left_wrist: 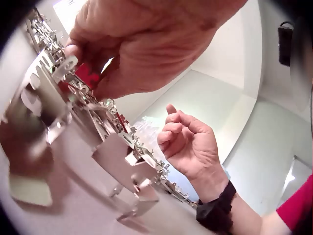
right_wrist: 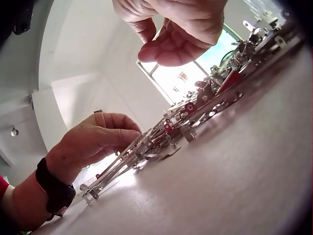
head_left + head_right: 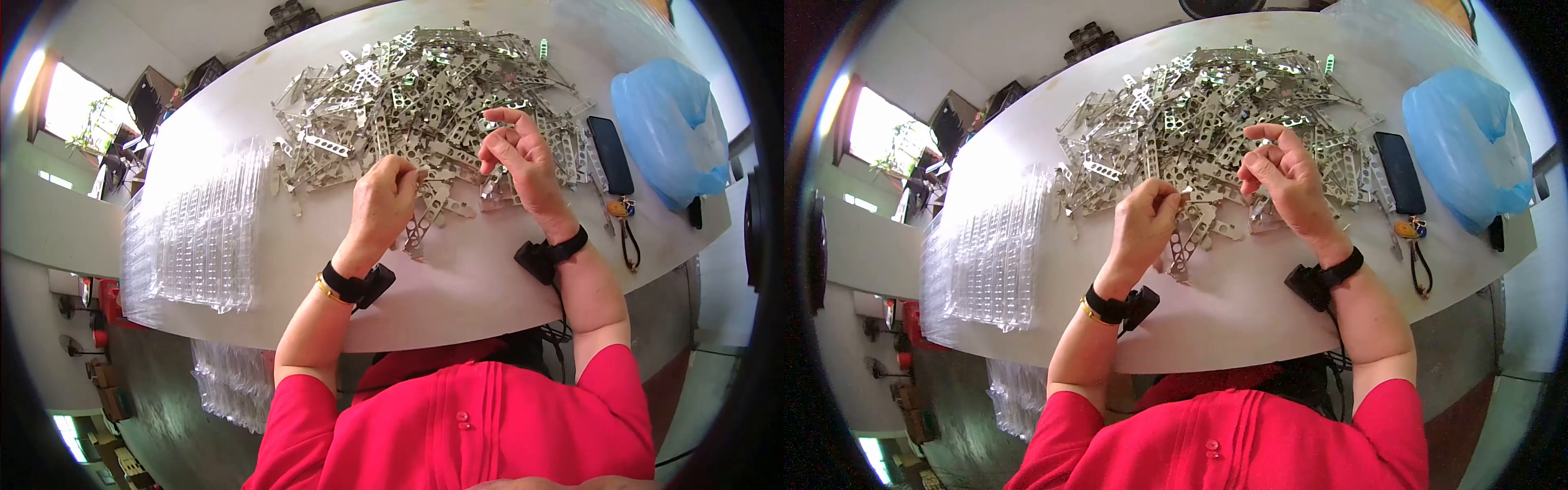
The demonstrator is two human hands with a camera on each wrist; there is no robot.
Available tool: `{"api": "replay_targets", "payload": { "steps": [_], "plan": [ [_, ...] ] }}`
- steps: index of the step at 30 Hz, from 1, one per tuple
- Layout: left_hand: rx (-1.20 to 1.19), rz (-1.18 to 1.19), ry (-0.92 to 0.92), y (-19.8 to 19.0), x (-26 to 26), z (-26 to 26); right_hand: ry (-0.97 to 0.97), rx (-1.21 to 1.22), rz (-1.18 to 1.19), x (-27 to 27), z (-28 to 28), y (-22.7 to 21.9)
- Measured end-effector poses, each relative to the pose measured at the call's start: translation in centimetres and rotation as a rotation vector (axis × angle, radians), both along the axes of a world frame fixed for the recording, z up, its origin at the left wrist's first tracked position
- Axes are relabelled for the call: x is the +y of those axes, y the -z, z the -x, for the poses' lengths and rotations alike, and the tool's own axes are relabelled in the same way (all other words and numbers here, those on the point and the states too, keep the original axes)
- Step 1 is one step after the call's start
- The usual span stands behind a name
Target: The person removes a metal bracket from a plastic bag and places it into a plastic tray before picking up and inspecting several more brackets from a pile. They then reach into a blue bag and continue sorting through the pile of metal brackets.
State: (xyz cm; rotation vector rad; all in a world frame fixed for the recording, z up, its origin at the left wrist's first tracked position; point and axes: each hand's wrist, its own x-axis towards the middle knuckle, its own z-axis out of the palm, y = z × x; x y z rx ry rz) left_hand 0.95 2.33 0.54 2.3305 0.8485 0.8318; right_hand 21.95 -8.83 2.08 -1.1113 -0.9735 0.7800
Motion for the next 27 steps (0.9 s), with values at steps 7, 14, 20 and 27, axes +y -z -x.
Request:
{"api": "replay_targets", "payload": {
  "steps": [7, 14, 20, 27],
  "plan": [
    [-0.567, 0.832, 0.218, -0.6, 0.8, 0.8, -0.201, 0.024, 0.08, -0.2, 0.5, 0.1],
    [-0.814, 0.955, 0.317, 0.1, 1.4, 1.0, -0.367, -0.2, 0.2, -0.5, 1.6, -0.1],
    [-0.914, 0.971, 0.387, 0.3, 2.0, 1.2, -0.34, -0.076, 0.185, -0.3, 1.6, -0.2],
    [-0.791, 0.999, 0.387, -0.3, 1.6, 1.4, -0.204, -0.028, 0.098, -0.3, 1.0, -0.3]
  ]
}}
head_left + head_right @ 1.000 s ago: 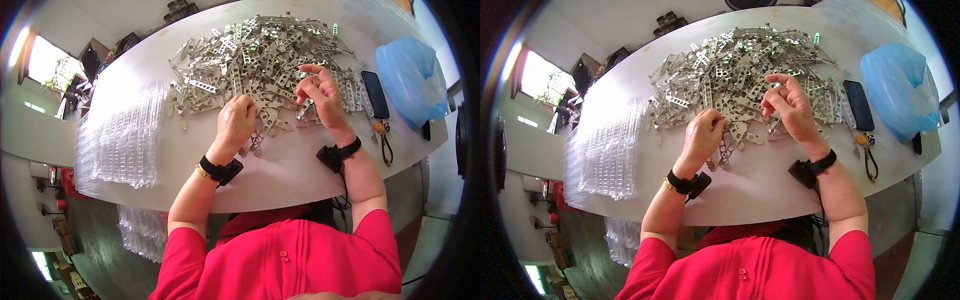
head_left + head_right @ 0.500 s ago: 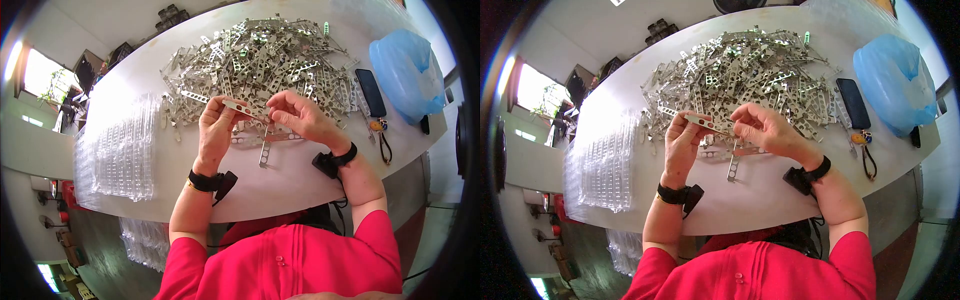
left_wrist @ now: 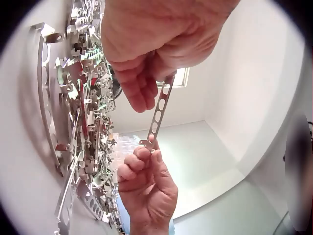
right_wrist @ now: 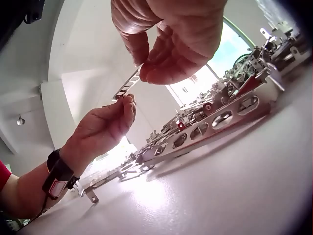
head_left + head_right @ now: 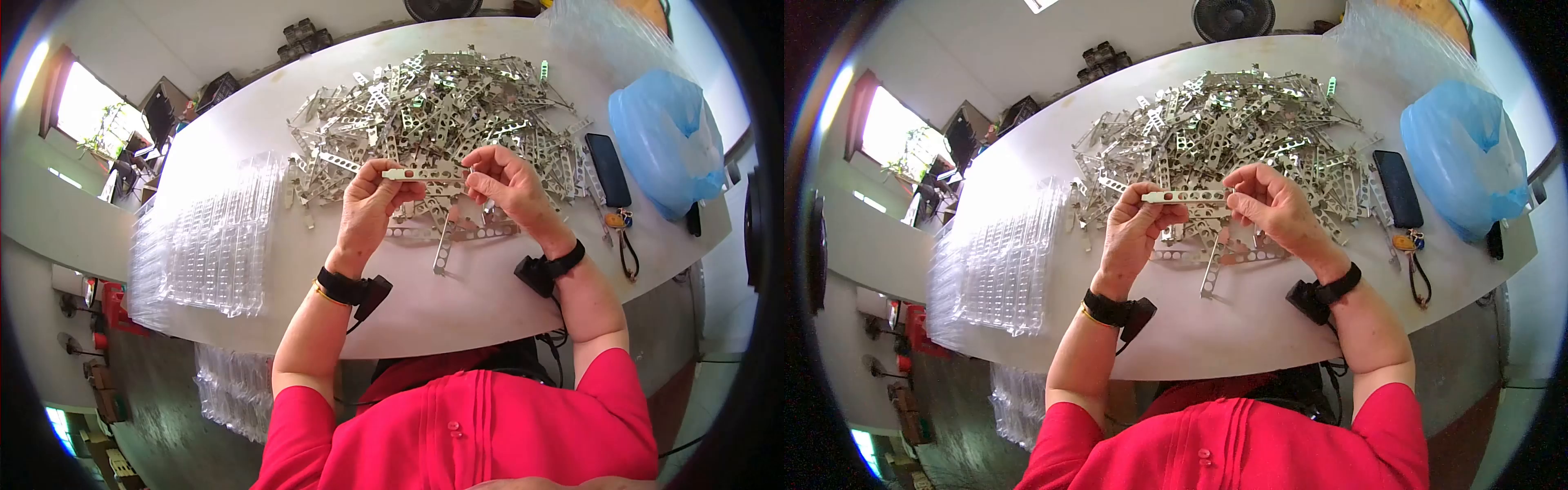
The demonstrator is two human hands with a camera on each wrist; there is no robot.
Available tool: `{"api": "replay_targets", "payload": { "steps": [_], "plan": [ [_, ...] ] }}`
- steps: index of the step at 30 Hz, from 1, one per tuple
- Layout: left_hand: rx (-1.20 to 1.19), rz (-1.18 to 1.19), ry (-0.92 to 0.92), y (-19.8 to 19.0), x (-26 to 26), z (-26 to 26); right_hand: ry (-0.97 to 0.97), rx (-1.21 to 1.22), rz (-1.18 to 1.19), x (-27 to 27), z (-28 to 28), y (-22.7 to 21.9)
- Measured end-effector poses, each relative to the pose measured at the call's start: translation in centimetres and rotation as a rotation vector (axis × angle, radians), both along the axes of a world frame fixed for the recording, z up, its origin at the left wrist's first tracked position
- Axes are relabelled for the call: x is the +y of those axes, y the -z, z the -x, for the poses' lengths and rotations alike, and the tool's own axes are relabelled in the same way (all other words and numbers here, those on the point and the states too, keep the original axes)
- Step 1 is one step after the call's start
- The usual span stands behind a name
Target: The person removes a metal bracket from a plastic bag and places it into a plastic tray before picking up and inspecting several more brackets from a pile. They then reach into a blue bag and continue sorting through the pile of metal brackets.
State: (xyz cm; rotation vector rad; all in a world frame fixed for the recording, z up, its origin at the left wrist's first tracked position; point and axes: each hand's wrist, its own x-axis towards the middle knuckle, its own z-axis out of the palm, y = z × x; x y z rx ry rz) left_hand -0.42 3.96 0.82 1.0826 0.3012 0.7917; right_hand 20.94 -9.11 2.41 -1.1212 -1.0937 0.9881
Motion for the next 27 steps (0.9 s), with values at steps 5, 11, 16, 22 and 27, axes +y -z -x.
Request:
{"api": "replay_targets", "payload": {
  "steps": [5, 11, 16, 22, 27],
  "plan": [
    [0.08, 0.001, 0.039, -1.6, -0.9, 0.7, 0.054, 0.0, -0.059, -0.2, -0.3, -0.2],
    [0.156, 0.017, 0.074, -2.9, -1.5, 0.7, 0.084, -0.052, -0.103, -0.3, -0.5, -0.1],
    [0.167, 0.001, 0.041, -3.3, -1.3, 0.6, 0.064, 0.001, -0.133, -0.3, -0.2, -0.3],
    [0.159, 0.006, 0.012, -2.9, -0.7, 0.2, 0.0, 0.049, -0.125, -0.3, -1.0, -0.2],
    [0.141, 0.086, 0.047, -1.6, 0.0, 0.2, 0.003, 0.012, -0.106, -0.2, -1.2, -0.1]
  ]
}}
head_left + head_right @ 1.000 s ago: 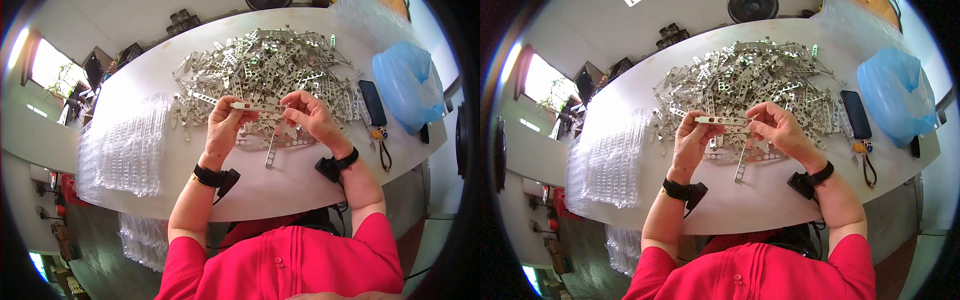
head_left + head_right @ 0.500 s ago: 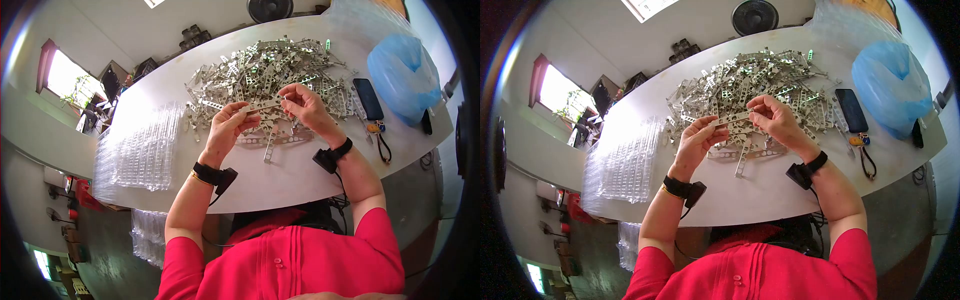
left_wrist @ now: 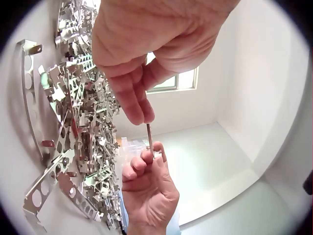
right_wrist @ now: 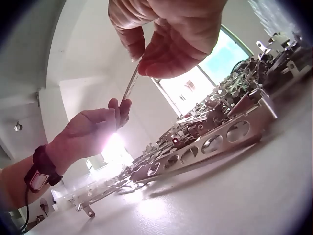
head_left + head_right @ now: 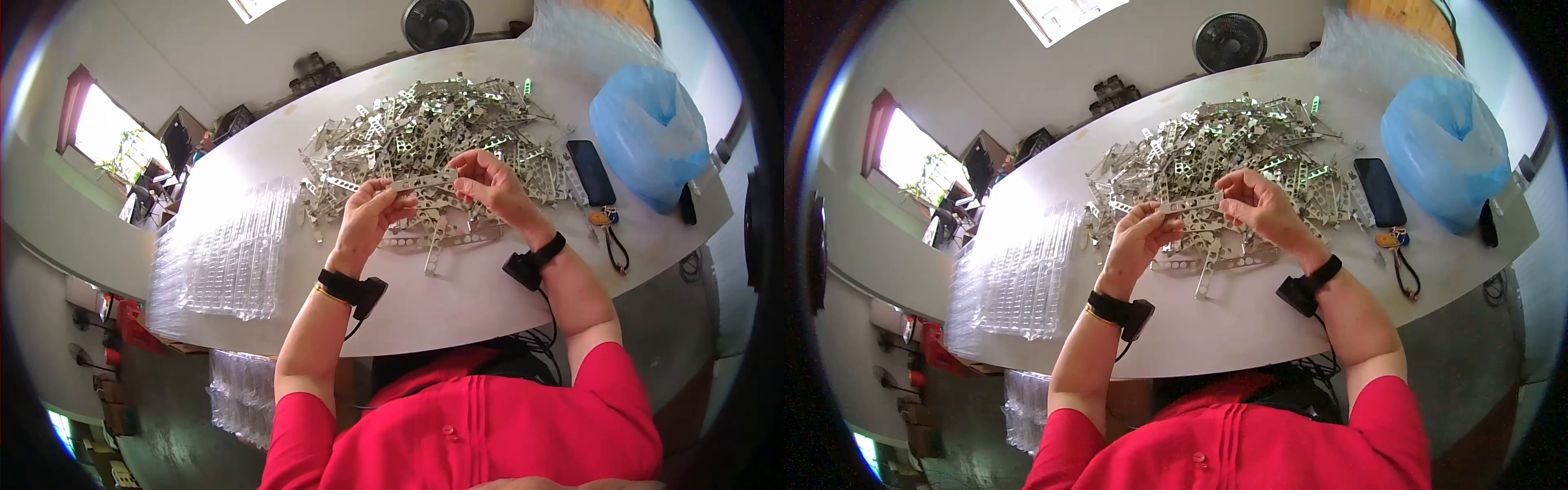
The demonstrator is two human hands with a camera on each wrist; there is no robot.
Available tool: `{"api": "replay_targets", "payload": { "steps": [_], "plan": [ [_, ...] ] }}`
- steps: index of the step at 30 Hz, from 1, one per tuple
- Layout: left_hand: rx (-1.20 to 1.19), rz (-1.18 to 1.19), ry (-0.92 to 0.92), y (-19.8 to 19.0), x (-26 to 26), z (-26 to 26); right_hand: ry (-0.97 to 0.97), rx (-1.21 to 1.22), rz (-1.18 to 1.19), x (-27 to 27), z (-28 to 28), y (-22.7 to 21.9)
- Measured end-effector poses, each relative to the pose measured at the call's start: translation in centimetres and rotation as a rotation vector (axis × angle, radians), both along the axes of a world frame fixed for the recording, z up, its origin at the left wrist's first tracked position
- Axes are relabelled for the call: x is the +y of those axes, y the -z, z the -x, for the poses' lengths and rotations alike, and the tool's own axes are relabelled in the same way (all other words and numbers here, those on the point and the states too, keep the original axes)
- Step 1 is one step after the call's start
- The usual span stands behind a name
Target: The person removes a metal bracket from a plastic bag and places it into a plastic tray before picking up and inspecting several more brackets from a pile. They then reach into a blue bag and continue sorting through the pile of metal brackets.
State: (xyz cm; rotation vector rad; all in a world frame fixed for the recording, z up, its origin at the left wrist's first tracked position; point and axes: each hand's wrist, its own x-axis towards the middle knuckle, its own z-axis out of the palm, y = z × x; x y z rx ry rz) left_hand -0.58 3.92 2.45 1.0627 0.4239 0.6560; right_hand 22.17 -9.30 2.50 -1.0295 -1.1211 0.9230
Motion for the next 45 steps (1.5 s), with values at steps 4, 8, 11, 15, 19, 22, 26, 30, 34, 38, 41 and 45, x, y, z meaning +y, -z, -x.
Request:
{"api": "replay_targets", "payload": {
  "steps": [4, 8, 11, 15, 19, 22, 26, 30, 34, 38, 41, 45],
  "plan": [
    [-0.013, 0.049, 0.045, 1.2, 0.2, 0.5, 0.001, -0.009, 0.039, -0.2, 0.1, 0.0],
    [0.059, 0.142, 0.076, 1.9, -0.1, 0.8, -0.028, -0.001, 0.04, -0.2, -0.2, -0.3],
    [0.016, 0.207, 0.155, 2.1, -0.2, 0.9, -0.041, 0.01, 0.043, -0.1, -0.2, -0.2],
    [0.038, 0.242, 0.163, 2.7, 0.1, 1.1, -0.007, -0.05, 0.092, -0.5, -0.1, -0.6],
    [0.007, 0.245, 0.214, 3.1, 0.4, 1.7, -0.011, -0.069, 0.136, -0.5, 0.0, -0.9],
    [0.002, 0.24, 0.222, 3.1, 0.4, 1.8, -0.016, -0.084, 0.177, -0.7, -0.3, -1.0],
    [0.001, 0.241, 0.216, 3.0, 0.2, 1.9, 0.0, -0.07, 0.143, -0.8, 0.1, -1.0],
    [-0.034, 0.252, 0.256, 2.9, 0.2, 2.2, -0.007, -0.135, 0.037, -0.6, 0.2, -0.9],
    [-0.016, 0.271, 0.261, 2.9, 0.4, 2.4, -0.026, -0.154, -0.019, -0.5, 0.2, -0.4],
    [-0.031, 0.273, 0.271, 3.2, 0.5, 2.5, -0.032, -0.158, -0.017, -0.4, 0.2, -0.2],
    [-0.037, 0.279, 0.27, 3.1, 0.5, 2.4, -0.022, -0.138, -0.012, -0.4, 0.3, -0.1],
    [-0.06, 0.292, 0.274, 3.2, 0.5, 2.4, -0.012, -0.115, 0.019, -0.4, 0.3, -0.1]
  ]
}}
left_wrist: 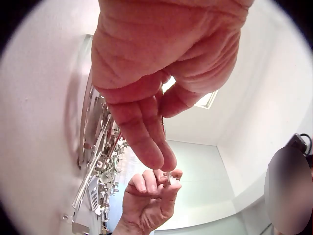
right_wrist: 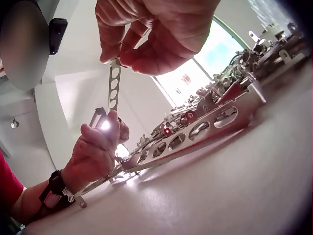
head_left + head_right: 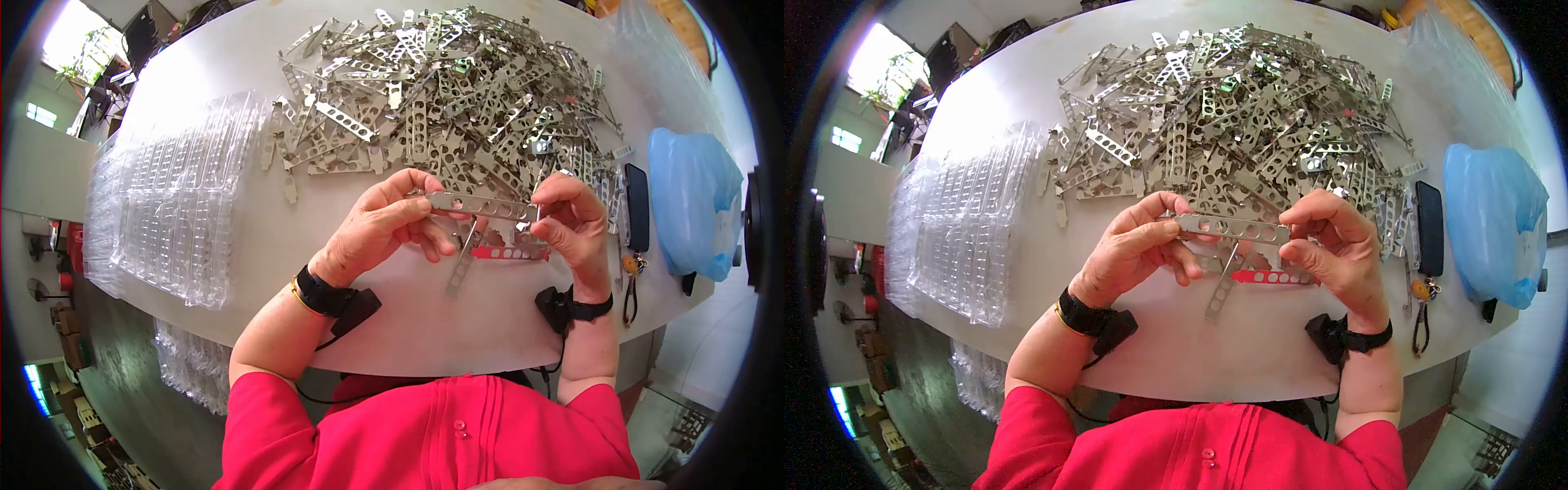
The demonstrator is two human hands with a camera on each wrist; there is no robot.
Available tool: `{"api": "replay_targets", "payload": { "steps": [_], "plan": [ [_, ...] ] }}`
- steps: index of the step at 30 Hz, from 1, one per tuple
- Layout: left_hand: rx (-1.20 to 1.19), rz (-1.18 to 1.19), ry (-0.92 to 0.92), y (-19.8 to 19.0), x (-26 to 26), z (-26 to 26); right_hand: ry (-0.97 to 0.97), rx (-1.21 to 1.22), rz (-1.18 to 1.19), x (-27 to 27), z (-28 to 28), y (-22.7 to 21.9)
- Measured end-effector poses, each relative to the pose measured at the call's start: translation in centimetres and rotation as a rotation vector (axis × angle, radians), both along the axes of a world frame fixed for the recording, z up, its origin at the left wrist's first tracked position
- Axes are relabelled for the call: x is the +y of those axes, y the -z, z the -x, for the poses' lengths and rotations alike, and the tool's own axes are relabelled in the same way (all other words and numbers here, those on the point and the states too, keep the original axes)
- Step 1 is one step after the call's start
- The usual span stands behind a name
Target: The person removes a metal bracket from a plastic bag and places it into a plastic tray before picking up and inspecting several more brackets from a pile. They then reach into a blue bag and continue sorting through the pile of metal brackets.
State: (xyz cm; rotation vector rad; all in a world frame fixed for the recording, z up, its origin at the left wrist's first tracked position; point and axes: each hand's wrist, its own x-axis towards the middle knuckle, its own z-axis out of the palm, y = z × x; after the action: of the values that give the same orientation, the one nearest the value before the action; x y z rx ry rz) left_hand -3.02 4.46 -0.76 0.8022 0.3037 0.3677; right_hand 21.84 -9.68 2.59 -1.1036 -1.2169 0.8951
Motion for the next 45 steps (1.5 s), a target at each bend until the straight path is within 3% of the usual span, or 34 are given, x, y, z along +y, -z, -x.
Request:
{"api": "replay_targets", "payload": {
  "steps": [45],
  "plan": [
    [-0.013, 0.025, 0.013, -0.12, 0.25, 0.18, -0.023, 0.052, -0.005, 0.43, 0.5, 0.51]
  ]
}}
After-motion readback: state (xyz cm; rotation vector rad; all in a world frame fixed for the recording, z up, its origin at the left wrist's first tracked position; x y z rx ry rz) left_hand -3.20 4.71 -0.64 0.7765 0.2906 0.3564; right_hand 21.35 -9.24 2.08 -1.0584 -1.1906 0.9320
